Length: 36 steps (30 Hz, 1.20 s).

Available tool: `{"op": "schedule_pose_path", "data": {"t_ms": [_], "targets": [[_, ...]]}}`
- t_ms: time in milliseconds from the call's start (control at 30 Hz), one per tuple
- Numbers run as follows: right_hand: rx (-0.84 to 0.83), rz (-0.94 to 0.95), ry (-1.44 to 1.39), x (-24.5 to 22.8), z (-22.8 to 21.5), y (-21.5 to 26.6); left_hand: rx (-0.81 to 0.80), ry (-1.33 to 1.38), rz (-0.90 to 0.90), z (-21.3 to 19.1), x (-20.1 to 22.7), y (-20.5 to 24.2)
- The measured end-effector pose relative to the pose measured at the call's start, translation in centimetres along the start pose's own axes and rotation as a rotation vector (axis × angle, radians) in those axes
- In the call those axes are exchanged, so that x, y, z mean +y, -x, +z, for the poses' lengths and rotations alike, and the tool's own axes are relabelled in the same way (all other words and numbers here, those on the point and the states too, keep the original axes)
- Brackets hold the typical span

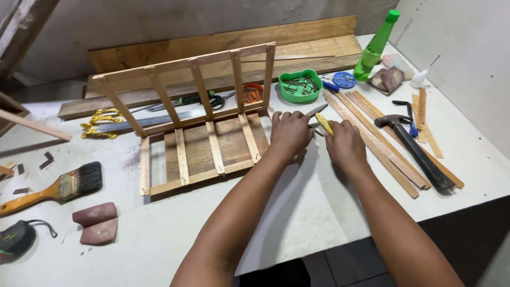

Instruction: Assembling and finishing a small wooden frame structure using hand tools.

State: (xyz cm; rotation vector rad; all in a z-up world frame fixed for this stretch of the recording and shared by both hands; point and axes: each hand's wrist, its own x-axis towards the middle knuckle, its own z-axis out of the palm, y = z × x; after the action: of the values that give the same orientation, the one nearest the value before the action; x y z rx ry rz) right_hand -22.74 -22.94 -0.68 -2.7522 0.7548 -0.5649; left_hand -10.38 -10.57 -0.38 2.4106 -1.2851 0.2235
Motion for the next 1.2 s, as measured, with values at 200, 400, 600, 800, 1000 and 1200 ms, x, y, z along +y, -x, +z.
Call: {"op": "schedule_pose_path", "data": {"t_ms": [200, 400, 600, 800, 1000, 1200], "targets": [[-0.028, 0.073, 0.048, 2.4, 0.2, -0.3, -0.024, -0.072, 0.062, 2.2, 3.0, -2.3], [-0.039, 0.002, 0.127, 3.3, 0.9, 0.1, -0.14, -0.114, 0.009, 2.4, 4.3, -3.1], [0.04, -0.06, 0.148, 1.7, -0.1, -0.5, -0.101, -0.065, 0.04, 1.0, 3.3, -2.3], [0.214, -0.265, -0.064, -5.1, -0.4, -1.3, 0.239, -0.033, 0.058, -1.0, -1.9, 0.4], [0.193, -0.486, -0.212, -14.9, 0.9, -1.6, 0.36, -0.028, -0.031, -8.7, -9.5, 6.4], [0.048, -0.533, -0.274, -22.4, 3.5, -2.7, 0.323, -0.031, -0.342, -12.1, -16.9, 10.2]]}}
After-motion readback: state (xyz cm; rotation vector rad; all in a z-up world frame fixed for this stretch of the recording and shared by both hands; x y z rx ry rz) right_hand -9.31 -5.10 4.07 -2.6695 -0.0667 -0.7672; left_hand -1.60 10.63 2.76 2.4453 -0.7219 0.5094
